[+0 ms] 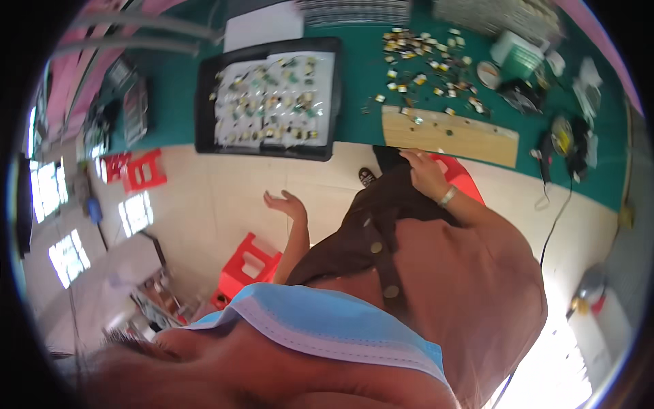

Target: Soldering small electronic components and battery wires to printed circuit boards at a workbench.

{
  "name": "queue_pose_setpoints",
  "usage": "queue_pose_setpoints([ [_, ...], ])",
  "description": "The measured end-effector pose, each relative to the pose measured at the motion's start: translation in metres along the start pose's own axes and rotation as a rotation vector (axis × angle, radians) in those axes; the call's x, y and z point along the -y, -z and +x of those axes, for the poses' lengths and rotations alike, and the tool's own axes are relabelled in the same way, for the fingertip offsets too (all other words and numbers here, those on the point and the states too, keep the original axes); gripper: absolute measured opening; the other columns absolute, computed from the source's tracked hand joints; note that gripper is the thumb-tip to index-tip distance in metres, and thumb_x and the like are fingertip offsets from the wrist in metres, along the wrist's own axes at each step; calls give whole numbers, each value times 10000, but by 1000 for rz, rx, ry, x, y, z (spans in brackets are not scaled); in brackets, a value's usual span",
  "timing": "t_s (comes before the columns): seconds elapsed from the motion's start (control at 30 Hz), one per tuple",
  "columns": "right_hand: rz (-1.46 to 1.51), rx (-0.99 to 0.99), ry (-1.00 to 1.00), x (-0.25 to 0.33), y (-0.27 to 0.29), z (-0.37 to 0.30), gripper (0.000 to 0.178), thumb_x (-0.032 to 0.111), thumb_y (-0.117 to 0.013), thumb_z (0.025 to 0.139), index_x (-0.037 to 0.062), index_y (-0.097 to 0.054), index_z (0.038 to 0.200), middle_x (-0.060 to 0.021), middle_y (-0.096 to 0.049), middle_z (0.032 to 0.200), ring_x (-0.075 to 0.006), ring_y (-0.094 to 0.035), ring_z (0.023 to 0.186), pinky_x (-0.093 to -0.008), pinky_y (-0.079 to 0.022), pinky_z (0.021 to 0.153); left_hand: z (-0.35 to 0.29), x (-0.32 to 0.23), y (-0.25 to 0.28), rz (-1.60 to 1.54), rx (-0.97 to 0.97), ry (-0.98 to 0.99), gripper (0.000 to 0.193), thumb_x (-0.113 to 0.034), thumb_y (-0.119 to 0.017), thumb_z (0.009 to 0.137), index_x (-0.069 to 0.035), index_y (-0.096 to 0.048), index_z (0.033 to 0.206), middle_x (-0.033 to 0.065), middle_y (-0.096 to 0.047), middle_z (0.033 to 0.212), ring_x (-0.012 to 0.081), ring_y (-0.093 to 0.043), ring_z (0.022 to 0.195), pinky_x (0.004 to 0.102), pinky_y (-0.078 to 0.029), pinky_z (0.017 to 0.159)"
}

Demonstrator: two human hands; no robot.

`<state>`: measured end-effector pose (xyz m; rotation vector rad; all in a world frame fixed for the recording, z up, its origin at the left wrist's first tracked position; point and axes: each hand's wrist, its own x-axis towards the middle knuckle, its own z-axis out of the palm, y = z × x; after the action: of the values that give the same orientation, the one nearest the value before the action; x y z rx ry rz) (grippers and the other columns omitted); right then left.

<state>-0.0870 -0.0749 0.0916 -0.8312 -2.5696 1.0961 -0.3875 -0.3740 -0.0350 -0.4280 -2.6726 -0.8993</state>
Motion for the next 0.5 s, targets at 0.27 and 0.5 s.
queue_pose_setpoints([
  [0.27,184,263,246,-27,-5,-23,242,-71,-548,751,40,-641,944,-125,-647,944,-313,-646,857,-371,-538,742,150,-125,8,-133,81,-451,400,3,-508,881,26,-483,1280,257,-402,1364,420,-369,1282,492,-299,1072],
  [0.5,134,251,246,-116,37,-34,216,-54,-556,747,52,-641,915,-105,-653,894,-302,-645,767,-366,-528,661,251,-166,-152,15,313,-680,357,-162,-518,910,-74,-527,1256,152,-512,1333,384,-435,1261,523,-372,1001],
])
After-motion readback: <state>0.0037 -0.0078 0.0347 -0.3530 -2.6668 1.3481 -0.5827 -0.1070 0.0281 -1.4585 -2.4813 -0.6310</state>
